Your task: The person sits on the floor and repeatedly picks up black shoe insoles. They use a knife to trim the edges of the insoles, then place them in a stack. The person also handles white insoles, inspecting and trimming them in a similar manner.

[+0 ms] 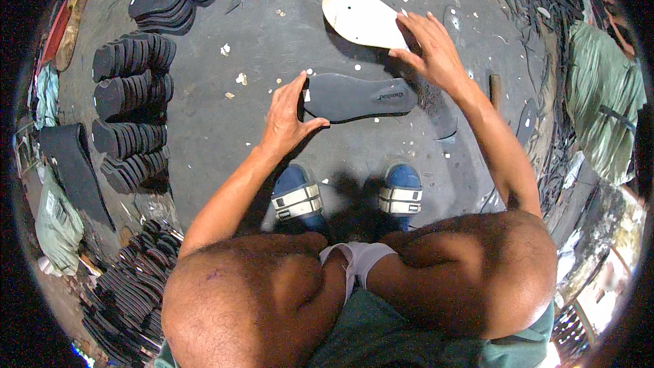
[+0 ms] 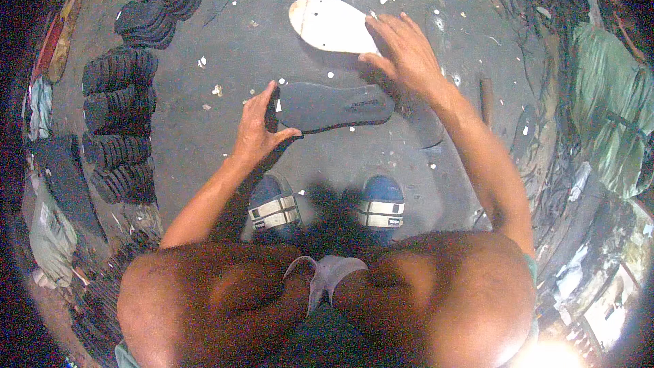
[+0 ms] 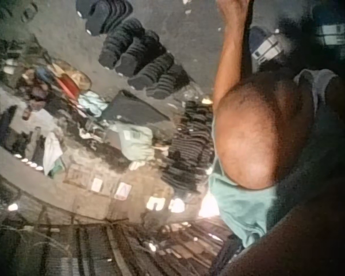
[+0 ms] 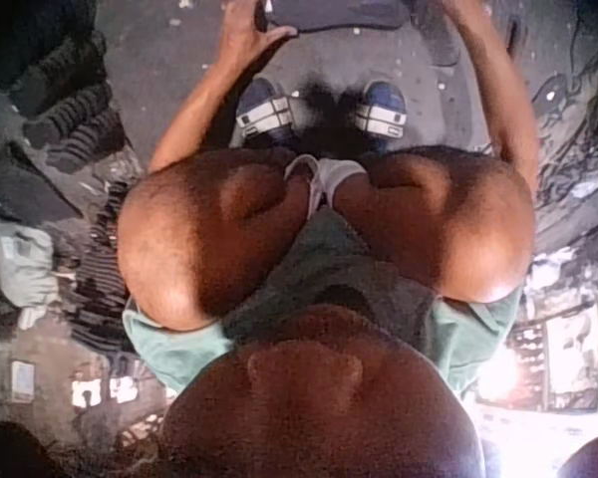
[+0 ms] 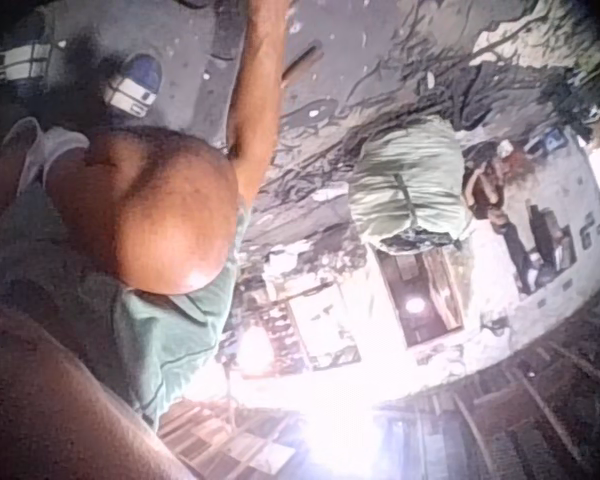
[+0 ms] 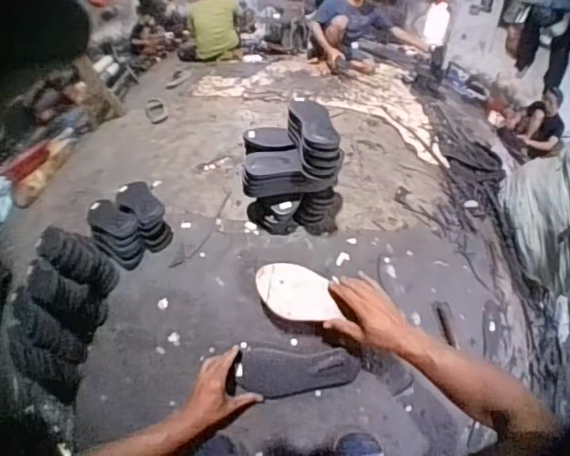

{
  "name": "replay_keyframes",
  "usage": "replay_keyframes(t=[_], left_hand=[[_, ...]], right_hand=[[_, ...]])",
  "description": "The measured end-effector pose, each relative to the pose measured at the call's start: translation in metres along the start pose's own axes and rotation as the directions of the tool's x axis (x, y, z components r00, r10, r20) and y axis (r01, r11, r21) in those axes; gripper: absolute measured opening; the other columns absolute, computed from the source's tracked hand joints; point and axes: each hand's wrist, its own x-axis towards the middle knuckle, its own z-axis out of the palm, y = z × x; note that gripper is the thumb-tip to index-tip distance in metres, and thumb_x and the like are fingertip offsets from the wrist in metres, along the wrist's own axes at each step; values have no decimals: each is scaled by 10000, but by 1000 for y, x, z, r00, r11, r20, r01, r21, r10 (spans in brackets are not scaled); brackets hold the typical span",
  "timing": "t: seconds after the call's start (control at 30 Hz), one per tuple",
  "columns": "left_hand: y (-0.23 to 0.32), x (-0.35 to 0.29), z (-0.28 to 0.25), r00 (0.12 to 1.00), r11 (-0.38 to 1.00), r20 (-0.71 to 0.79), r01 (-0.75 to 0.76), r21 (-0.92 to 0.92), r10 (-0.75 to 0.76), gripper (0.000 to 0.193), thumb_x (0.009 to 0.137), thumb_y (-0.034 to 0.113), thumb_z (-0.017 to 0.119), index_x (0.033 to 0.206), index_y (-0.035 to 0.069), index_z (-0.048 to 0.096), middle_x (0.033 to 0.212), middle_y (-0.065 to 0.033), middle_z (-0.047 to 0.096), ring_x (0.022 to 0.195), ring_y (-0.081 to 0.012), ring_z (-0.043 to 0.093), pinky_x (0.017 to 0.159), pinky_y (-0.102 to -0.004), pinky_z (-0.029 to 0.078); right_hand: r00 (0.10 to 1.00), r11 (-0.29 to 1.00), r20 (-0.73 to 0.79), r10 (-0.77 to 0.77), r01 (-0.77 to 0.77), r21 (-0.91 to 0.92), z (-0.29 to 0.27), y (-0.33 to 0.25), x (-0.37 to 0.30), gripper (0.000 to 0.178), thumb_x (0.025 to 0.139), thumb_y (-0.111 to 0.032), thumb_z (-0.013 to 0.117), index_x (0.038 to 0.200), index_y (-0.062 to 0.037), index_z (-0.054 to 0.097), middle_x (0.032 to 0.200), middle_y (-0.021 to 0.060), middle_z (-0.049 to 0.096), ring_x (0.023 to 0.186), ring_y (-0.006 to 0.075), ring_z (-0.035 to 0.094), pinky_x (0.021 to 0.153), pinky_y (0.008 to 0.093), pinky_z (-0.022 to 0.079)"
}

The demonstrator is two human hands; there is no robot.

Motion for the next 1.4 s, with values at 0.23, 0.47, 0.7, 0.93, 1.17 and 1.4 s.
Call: replay_keyframes(t=[0.23, 0.47, 0.7, 0.93, 1.17, 1.4], left_hand=[[-2, 1, 3, 998, 999, -28, -52, 3, 52, 1044, 632, 271, 975, 1535, 122, 473, 1504, -153, 525, 1338, -379, 524, 1121, -461, 472], [-8, -4, 3, 998, 998, -26, -58, 23, 59, 715, 632, 261, 964, 1283, 109, 710, 1452, -139, 574, 1270, -358, 588, 1049, -459, 530], [-7, -1, 0, 996, 993, -20, -87, 84, 89, 690, 621, 269, 970, 1244, 100, 727, 1420, -142, 600, 1282, -345, 577, 1080, -460, 501], [3, 3, -4, 990, 987, -22, -138, 76, 140, 733, 615, 328, 977, 1257, 96, 710, 1440, -144, 591, 1287, -351, 572, 1073, -461, 505], [4, 3, 3, 996, 994, -18, -84, 75, 86, 738, 638, 336, 966, 1288, 111, 699, 1461, -135, 572, 1298, -351, 557, 1056, -452, 525], [2, 1, 3, 996, 990, 2, -85, 112, 85, 731, 655, 338, 956, 1303, 122, 697, 1463, -136, 567, 1304, -359, 545, 1056, -455, 522]], right_hand=[[954, 988, 279, -105, 69, 135, 13, -77, -66, 690, 914, -404, 728, 1482, -76, 515, 1501, 170, 554, 1397, 351, 508, 1233, 545, 312], [946, 988, 322, -40, -11, 155, 21, -85, -61, 696, 925, -398, 733, 1498, -79, 498, 1539, 162, 523, 1446, 352, 454, 1233, 521, 315], [933, 979, 357, 49, -115, 169, 0, -53, -89, 734, 907, -364, 752, 1531, -104, 467, 1599, 134, 467, 1444, 372, 460, 1219, 518, 355], [984, 965, 147, 101, -132, 225, -8, -60, -97, 534, 975, -285, 696, 1454, -94, 556, 1439, 164, 605, 1314, 380, 578, 1094, 448, 485], [943, 891, 271, 193, -284, 353, -4, -97, -108, 308, 1020, -197, 620, 1285, -45, 657, 1011, 175, 683, 926, 371, 676, 830, 463, 550], [970, 977, 210, 126, -158, 143, 3, -102, -100, 226, 1000, -232, 626, 1089, -29, 669, 891, 156, 660, 841, 339, 656, 751, 467, 536]])
